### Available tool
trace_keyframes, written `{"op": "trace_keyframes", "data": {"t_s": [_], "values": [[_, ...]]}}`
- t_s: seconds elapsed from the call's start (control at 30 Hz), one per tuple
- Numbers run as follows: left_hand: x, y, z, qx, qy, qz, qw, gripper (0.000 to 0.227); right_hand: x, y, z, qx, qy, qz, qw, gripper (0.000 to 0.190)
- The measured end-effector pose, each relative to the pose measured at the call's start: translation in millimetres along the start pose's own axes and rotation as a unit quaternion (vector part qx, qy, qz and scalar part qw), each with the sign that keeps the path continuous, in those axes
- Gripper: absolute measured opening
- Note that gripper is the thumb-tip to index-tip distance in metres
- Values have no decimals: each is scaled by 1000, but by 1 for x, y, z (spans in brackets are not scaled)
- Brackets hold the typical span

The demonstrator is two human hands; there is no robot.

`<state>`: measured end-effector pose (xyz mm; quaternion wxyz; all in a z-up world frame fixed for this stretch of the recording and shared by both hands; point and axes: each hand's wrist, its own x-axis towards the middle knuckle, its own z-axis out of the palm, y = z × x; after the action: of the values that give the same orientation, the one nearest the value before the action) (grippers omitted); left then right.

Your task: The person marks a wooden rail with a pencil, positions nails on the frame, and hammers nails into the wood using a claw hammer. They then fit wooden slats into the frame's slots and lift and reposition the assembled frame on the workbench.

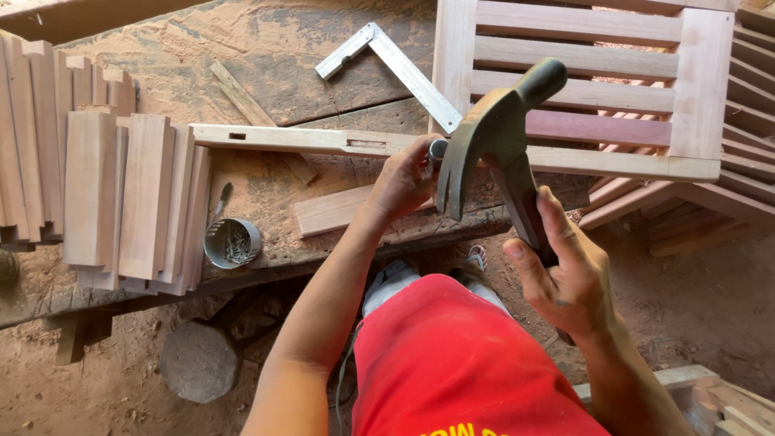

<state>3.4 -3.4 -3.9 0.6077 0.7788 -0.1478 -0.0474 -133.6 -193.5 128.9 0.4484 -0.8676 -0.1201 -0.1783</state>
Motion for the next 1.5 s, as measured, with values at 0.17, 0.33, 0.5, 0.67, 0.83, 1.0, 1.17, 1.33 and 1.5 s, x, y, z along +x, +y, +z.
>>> {"op": "trace_keyframes", "data": {"t_s": [0.17, 0.33, 0.5, 0.67, 0.83, 1.0, 1.17, 1.33, 1.5], "values": [[3, -15, 1, -1, -12, 3, 1000, 49, 3, -2, -9, 1, 13, -19, 1000, 60], [0, -14, 0, 5, -18, -4, 1000, 48, 3, -2, -8, -9, 18, -26, 999, 61], [-1, 1, -2, 15, -10, -3, 1000, 35, -10, 15, 0, -15, 26, -38, 999, 62], [-2, -25, 0, -50, -20, 9, 999, 56, -17, 28, 21, -24, -64, 49, 996, 53], [-4, -7, -5, -25, -16, 25, 999, 47, -9, 13, 18, -72, -124, 141, 980, 56], [-3, 1, -6, 27, -15, 24, 999, 46, 16, -26, -19, 5, -61, -13, 998, 69], [-2, 12, -16, 36, -54, 44, 997, 42, -15, 0, -21, -70, 88, -126, 986, 68], [-10, -7, -5, 17, -5, 43, 999, 49, -17, 13, 35, -207, -158, 179, 949, 60], [-5, 13, -9, 31, -7, 14, 999, 40, 4, -18, 8, -121, -50, 114, 985, 54]]}}
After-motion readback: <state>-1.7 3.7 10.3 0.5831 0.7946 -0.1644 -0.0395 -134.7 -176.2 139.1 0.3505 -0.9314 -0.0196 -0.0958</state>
